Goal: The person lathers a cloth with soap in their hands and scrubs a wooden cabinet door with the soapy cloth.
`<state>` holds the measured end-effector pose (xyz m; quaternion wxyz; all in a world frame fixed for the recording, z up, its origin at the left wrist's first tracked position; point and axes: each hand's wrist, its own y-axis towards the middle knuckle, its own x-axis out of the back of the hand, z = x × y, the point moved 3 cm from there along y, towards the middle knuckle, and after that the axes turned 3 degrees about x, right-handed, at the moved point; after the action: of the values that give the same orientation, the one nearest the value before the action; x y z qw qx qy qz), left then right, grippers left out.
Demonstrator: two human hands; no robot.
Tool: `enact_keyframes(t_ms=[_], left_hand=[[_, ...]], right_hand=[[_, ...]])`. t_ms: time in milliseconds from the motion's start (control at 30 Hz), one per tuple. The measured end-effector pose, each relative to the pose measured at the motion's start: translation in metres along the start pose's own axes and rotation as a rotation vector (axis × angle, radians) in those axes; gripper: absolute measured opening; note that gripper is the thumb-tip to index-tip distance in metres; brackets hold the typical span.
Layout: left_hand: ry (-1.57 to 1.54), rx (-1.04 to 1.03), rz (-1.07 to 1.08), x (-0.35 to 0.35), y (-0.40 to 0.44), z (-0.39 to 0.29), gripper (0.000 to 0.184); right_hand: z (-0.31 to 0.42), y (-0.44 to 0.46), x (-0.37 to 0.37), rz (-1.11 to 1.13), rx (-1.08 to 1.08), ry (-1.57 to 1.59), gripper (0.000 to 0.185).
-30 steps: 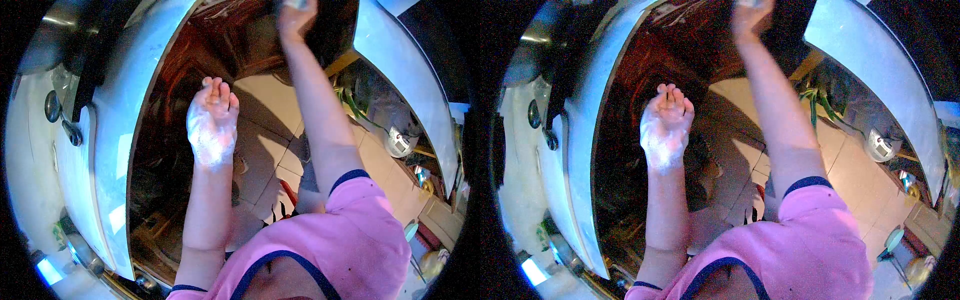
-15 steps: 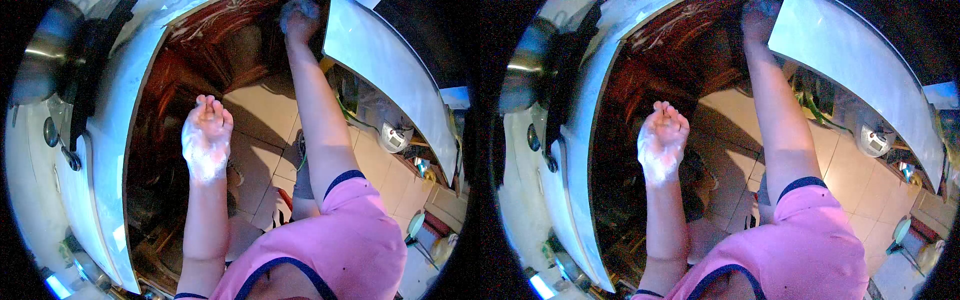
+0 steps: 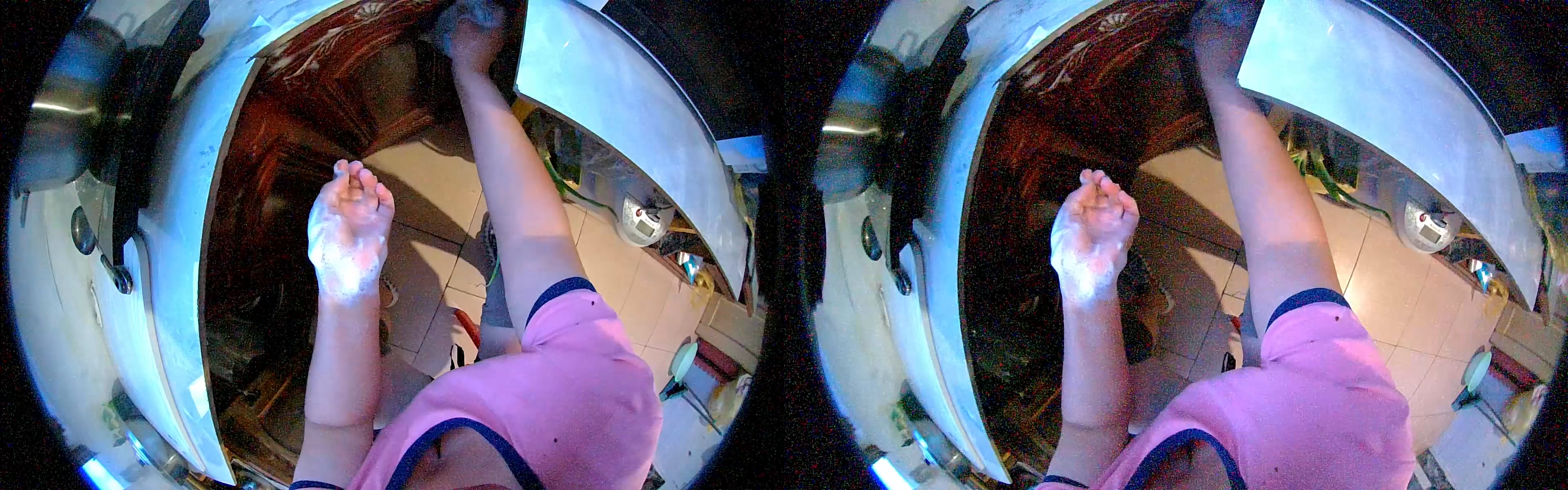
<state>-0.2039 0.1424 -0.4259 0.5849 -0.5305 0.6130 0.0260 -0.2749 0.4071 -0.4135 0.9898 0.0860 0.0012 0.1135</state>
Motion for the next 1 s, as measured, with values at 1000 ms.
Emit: enact_keyframes(t_ms=[1000], left_hand=[[-0.054, 0.034, -0.029, -0.004, 0.004, 0.005, 0.012]], right_hand=[[-0.025, -0.061, -0.052, 0.052, 0.613, 0.163, 0.030]])
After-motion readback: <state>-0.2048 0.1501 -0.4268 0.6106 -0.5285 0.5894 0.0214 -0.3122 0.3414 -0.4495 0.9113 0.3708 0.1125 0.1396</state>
